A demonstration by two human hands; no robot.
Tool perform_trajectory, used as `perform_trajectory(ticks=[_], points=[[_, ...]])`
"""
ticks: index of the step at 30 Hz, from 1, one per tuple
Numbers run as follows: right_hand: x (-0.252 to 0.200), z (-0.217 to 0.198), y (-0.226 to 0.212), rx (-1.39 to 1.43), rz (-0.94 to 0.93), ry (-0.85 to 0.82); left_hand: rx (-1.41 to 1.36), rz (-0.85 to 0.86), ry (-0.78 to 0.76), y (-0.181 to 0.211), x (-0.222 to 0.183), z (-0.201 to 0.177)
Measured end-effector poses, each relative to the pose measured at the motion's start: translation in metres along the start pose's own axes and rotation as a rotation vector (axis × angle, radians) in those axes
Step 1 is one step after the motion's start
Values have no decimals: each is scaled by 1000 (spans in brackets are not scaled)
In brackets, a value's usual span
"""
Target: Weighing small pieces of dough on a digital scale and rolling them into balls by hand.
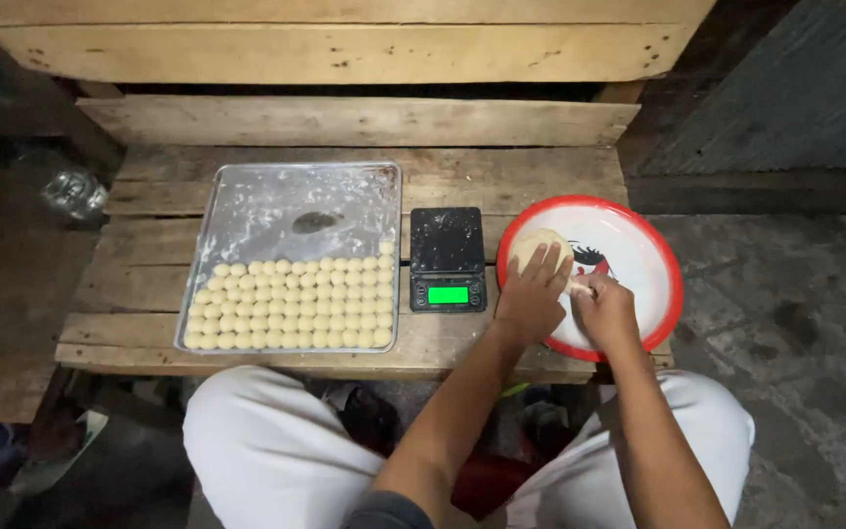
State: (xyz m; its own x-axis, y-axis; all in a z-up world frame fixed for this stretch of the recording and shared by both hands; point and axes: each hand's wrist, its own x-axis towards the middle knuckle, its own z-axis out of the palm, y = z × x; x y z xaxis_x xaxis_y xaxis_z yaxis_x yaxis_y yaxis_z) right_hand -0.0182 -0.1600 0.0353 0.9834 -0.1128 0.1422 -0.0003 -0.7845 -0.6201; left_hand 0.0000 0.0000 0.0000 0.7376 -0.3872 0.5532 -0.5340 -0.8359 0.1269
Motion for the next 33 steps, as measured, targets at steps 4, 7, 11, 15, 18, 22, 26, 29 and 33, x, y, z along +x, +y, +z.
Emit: perform_trajectory(ticks=[4, 7, 11, 15, 18, 22, 26, 29, 33], points=[[-9, -19, -16, 42, 111, -101, -24, -15, 58, 2, -2, 15], [-21, -29, -25, 270, 177, -168, -6, -26, 51, 2, 0, 9], [-51, -50, -31, 797, 255, -91, 12, -46, -177, 1, 2, 2], [-77, -61, -27, 1131, 218, -16, -227, -41, -500, -13, 15, -25], [-72, -53, -27, 1149, 231, 23, -522, -63, -256, -28, 16, -18], [-62, -42, -35, 1004, 163, 173, -630, -207, 63, 1, 8, -58], [-75, -33, -76, 862, 84, 132, -1519, -984, -262, 39, -14, -60], [-83, -20, -83, 682, -37, 72, -1866, -1164, -165, 45, -29, -33], [-83, -3, -81, 502, -187, 35, -2002, -1312, 47, 31, -34, -61]])
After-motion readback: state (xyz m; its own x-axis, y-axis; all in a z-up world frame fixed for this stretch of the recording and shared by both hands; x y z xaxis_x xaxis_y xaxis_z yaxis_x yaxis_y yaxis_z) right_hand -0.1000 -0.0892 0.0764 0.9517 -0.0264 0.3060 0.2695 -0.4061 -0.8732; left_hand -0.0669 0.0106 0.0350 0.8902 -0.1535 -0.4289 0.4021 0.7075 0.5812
